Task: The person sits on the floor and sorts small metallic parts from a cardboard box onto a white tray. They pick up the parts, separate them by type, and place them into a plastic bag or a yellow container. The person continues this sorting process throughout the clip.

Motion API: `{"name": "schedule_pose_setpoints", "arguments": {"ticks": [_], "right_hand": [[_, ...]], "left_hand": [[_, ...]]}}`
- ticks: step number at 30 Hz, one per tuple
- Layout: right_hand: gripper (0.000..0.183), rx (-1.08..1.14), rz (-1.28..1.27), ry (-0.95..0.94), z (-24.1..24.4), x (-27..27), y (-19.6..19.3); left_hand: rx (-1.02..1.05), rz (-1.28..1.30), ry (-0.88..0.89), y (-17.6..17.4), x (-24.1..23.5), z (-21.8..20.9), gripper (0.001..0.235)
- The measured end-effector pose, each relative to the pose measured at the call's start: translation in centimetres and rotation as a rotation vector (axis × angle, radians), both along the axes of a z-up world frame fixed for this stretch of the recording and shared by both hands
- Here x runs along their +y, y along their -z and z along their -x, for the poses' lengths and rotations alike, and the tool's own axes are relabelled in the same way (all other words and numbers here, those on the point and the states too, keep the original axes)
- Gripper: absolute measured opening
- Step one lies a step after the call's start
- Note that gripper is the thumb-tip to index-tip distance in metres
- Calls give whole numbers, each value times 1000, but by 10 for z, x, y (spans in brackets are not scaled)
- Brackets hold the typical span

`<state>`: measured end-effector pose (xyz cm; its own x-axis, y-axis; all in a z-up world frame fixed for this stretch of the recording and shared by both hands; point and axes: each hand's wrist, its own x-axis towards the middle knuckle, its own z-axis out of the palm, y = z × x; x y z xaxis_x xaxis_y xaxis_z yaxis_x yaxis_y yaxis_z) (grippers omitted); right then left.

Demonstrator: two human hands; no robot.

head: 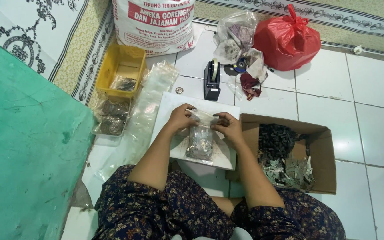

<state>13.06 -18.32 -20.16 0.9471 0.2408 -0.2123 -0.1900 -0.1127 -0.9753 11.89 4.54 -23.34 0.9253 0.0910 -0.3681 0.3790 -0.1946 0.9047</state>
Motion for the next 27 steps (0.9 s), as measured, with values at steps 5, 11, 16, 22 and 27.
{"name": "schedule_pose_setpoints", "arguments": {"ticks": [5, 11, 16, 22, 27], "right_hand": [[28, -84, 67, 40, -3, -11, 50], [20, -247, 97, -15, 13, -17, 36], [16, -476, 212, -74, 28, -17, 26], [18, -658, 525, -24, 52, -5, 23], [46, -855, 548, -332, 82, -5, 13]], "left_hand": [[-76, -54, 67, 0, -7, 7, 34], [-46, -244, 265, -56, -3, 34, 24], [-33, -601, 357, -82, -22, 43, 35], [-395, -1097, 488, -76, -56, 69, 22], [-135, -973, 798, -100, -50, 105, 62]]}}
